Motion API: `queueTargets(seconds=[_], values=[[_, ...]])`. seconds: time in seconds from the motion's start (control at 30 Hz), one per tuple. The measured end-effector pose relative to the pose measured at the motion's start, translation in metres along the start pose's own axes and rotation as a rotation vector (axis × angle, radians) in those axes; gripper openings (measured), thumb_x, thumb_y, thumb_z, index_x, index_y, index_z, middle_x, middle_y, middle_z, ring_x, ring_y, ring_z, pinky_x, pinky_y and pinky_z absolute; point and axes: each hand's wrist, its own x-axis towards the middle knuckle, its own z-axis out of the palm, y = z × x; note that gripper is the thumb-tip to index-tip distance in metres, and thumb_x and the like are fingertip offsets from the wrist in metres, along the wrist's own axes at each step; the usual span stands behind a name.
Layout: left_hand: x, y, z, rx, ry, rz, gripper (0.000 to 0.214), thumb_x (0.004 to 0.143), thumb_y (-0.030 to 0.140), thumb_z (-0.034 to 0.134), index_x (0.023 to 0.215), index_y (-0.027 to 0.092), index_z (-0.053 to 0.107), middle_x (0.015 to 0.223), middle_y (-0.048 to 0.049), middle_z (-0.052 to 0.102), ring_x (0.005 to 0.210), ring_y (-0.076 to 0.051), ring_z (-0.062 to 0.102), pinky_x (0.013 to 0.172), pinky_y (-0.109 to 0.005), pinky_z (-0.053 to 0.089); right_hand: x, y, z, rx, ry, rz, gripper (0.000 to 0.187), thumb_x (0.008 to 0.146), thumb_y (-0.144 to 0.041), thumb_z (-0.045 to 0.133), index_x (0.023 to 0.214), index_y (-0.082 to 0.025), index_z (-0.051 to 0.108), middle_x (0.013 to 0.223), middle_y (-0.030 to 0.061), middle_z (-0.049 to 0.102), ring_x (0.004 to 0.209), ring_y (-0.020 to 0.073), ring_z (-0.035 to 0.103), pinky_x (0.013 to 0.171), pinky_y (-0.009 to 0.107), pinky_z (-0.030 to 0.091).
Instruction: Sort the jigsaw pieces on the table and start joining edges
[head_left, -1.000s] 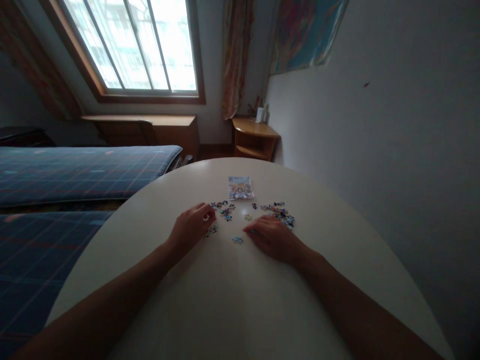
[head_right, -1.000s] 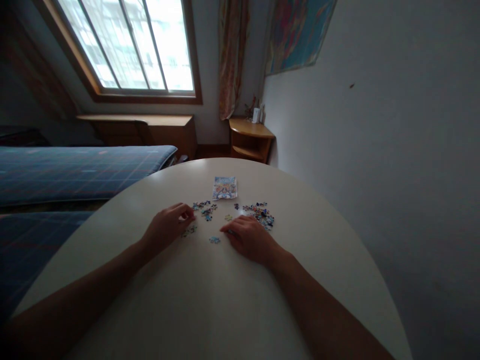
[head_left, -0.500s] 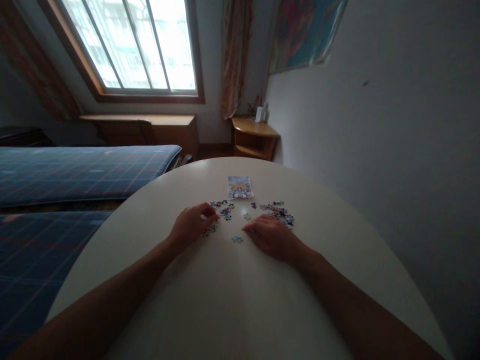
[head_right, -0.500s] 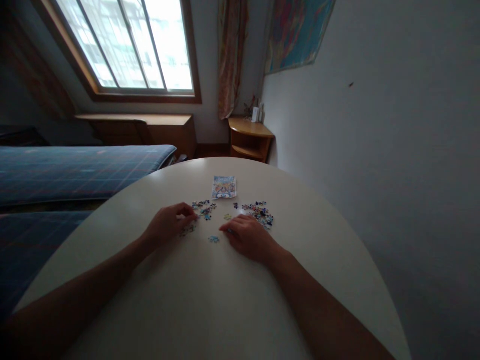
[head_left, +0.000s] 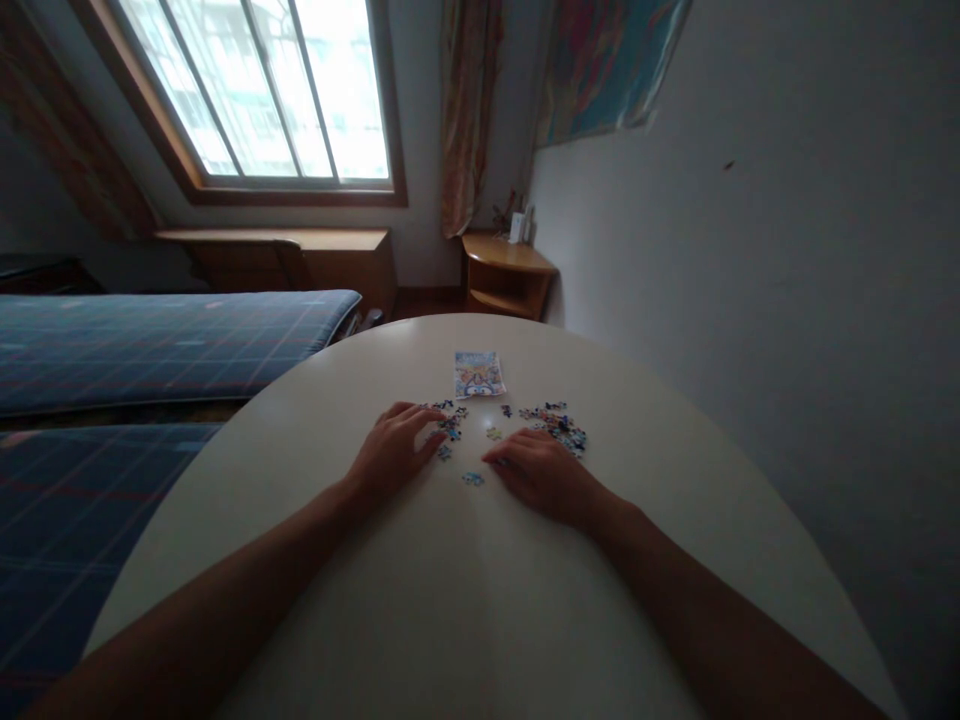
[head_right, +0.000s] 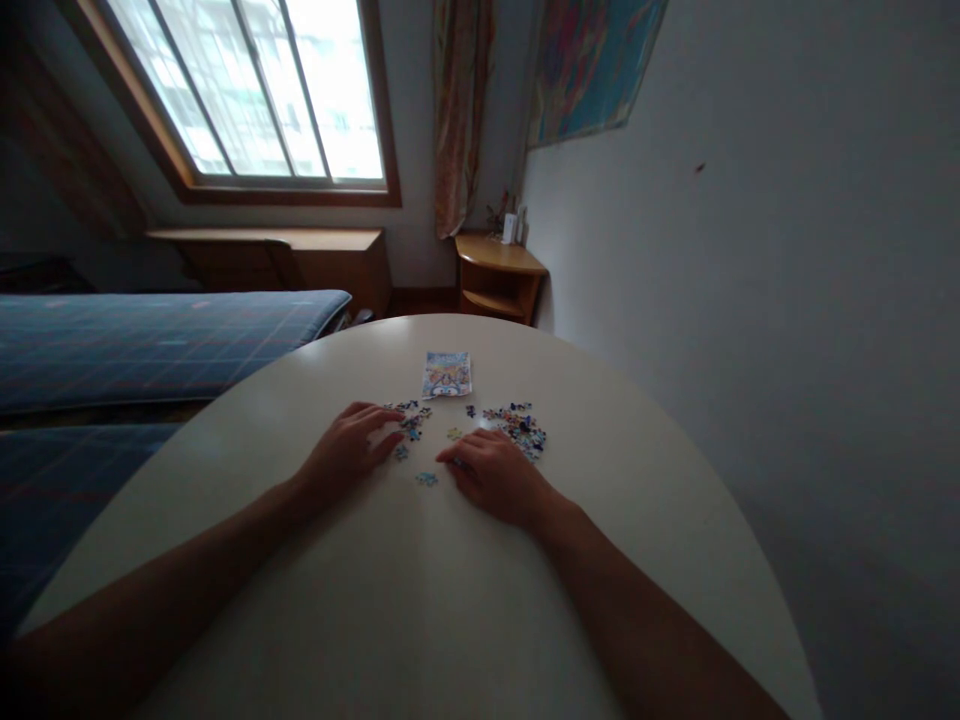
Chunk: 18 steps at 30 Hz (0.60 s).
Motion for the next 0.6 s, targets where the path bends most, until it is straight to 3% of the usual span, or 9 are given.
queueTargets(seconds=[0.23, 0.37, 0.6], values=[[-0.0050, -0.0002, 0.0052, 0.015, -0.135, 0.083, 0.045, 0.094, 0.020, 0.047, 0.138, 0.020, 0.048, 0.133, -0.0056, 0.062, 0.131, -0.024, 0.048, 0.112, -0.048, 0.039, -0.0006, 0.0000, -0.0003, -0.002, -0.006, 0.006, 0.018, 0.091, -0.016, 0.057, 0.105, -0.021, 0.068, 0.099, 0.0043, 0.072, 0.093, 0.0187, 0.064, 0.088, 0.035, 0.048], [-0.0052, 0.0002, 0.0035, 0.075, -0.134, 0.063, 0.040, 0.095, 0.025, 0.048, 0.134, 0.020, 0.052, 0.132, -0.0068, 0.063, 0.129, -0.025, 0.050, 0.111, -0.048, 0.040, -0.0019, 0.0008, 0.0013, -0.001, -0.004, 0.004, 0.017, 0.092, -0.016, 0.057, 0.105, -0.021, 0.067, 0.100, 0.0043, 0.072, 0.094, 0.0186, 0.064, 0.090, 0.036, 0.047], [-0.0054, 0.0027, -0.0018, 0.105, -0.141, 0.208, 0.039, 0.096, 0.021, 0.047, 0.133, 0.025, 0.055, 0.137, -0.0031, 0.059, 0.130, -0.024, 0.046, 0.111, -0.047, 0.038, -0.0009, -0.0022, 0.0005, -0.017, -0.020, -0.042, 0.022, 0.093, -0.023, 0.058, 0.114, -0.022, 0.066, 0.115, 0.0066, 0.069, 0.107, 0.0212, 0.060, 0.099, 0.041, 0.045]])
